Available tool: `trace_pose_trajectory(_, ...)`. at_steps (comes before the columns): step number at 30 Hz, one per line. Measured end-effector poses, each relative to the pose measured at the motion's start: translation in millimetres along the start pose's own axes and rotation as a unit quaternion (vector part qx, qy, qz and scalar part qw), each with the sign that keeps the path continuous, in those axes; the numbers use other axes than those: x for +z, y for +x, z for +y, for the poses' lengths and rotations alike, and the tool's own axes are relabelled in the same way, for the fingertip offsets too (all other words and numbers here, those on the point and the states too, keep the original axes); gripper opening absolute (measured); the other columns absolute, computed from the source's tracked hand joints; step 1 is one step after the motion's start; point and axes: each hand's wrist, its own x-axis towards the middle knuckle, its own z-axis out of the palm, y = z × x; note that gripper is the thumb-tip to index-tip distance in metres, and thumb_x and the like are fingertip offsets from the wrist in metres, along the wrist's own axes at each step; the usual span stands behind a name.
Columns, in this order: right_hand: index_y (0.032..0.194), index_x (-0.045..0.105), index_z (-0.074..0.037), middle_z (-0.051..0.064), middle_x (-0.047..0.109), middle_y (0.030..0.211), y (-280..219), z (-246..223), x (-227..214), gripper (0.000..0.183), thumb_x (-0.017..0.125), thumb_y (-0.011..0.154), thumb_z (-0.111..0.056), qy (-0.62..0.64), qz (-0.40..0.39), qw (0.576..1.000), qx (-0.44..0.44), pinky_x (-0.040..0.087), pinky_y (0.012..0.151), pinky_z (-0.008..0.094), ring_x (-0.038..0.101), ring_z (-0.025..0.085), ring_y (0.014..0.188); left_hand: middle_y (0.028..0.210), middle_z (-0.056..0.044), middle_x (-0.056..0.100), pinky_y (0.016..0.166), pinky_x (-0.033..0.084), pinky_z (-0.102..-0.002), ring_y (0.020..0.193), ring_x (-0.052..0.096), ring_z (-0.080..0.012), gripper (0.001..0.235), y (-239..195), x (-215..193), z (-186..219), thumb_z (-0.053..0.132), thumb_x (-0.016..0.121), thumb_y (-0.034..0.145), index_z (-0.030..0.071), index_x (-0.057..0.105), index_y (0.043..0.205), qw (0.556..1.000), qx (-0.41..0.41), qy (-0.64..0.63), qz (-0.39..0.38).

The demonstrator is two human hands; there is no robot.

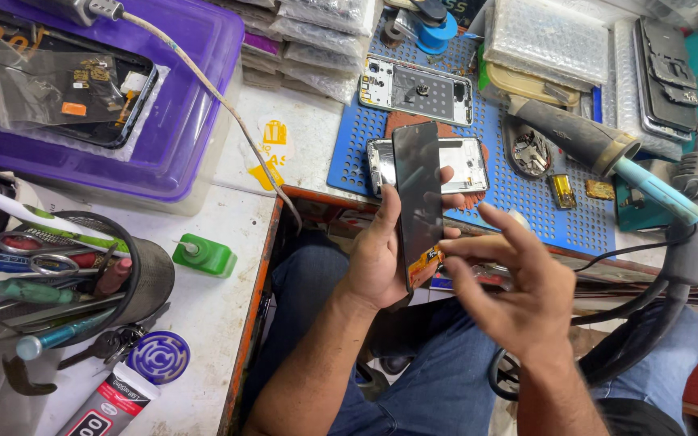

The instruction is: The person applies adhesive to the edges of a smartphone frame, then aligns and presses the display assembly into place. They inspect the fit, remove the display, and use a screwdriver to adjust internal components before repositioning the display again.

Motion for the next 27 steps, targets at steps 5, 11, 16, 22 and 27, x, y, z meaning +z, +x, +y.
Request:
trace_pose_trajectory(5, 0.152, 0.031, 0.002, 0.007, 0.079, 0.102, -3, -16, 21, 0.085, 0.084, 0.086, -0.008, -0.098, -0.006, 0.993, -0.065, 0.061, 0.088, 0.029, 0.079, 0.020, 0.097, 0.133, -0.007, 0.063, 0.094, 0.058, -0.031, 0.109, 0.066, -0.0128, 0.070, -2, 1, -2, 0.055, 0.043, 0.112, 0.007, 0.037, 0.162, 0.996, 0.019, 0.069, 0.048)
trace_pose_trajectory(11, 0.152, 0.030, 0.002, 0.003, 0.080, 0.100, -6, -19, 20, 0.088, 0.085, 0.084, -0.012, -0.143, -0.007, 0.988, -0.059, 0.060, 0.074, 0.025, 0.079, 0.015, 0.089, 0.129, -0.004, 0.062, 0.097, 0.055, -0.029, 0.106, 0.061, -0.0082, 0.066, -2, 4, -8, 0.051, 0.046, 0.112, 0.007, 0.040, 0.160, 0.986, 0.071, 0.135, 0.070)
trace_pose_trajectory(16, 0.153, 0.033, 0.001, 0.003, 0.080, 0.100, -6, -17, 19, 0.088, 0.086, 0.084, -0.012, -0.141, -0.018, 0.988, -0.057, 0.060, 0.075, 0.025, 0.079, 0.014, 0.088, 0.128, 0.000, 0.059, 0.100, 0.053, -0.027, 0.105, 0.056, -0.0058, 0.064, -2, 2, -11, 0.051, 0.046, 0.111, 0.010, 0.038, 0.160, 0.984, 0.086, 0.143, 0.066)
trace_pose_trajectory(22, 0.153, 0.033, -0.001, 0.003, 0.080, 0.101, -3, -16, 16, 0.087, 0.086, 0.085, -0.012, -0.141, -0.028, 0.987, -0.072, 0.061, 0.078, 0.026, 0.079, 0.015, 0.092, 0.133, 0.000, 0.054, 0.104, 0.046, -0.026, 0.113, 0.050, -0.0077, 0.066, -3, 5, -10, 0.053, 0.035, 0.115, 0.011, 0.032, 0.165, 0.942, 0.116, 0.307, 0.064)
trace_pose_trajectory(27, 0.153, 0.032, 0.000, 0.003, 0.080, 0.101, -4, -17, 18, 0.087, 0.085, 0.085, -0.010, -0.130, -0.021, 0.989, -0.063, 0.061, 0.077, 0.026, 0.079, 0.015, 0.090, 0.134, -0.002, 0.055, 0.106, 0.044, -0.028, 0.119, 0.049, -0.0087, 0.068, -1, 5, -9, 0.054, 0.031, 0.114, 0.009, 0.031, 0.164, 0.917, 0.130, 0.371, 0.064)
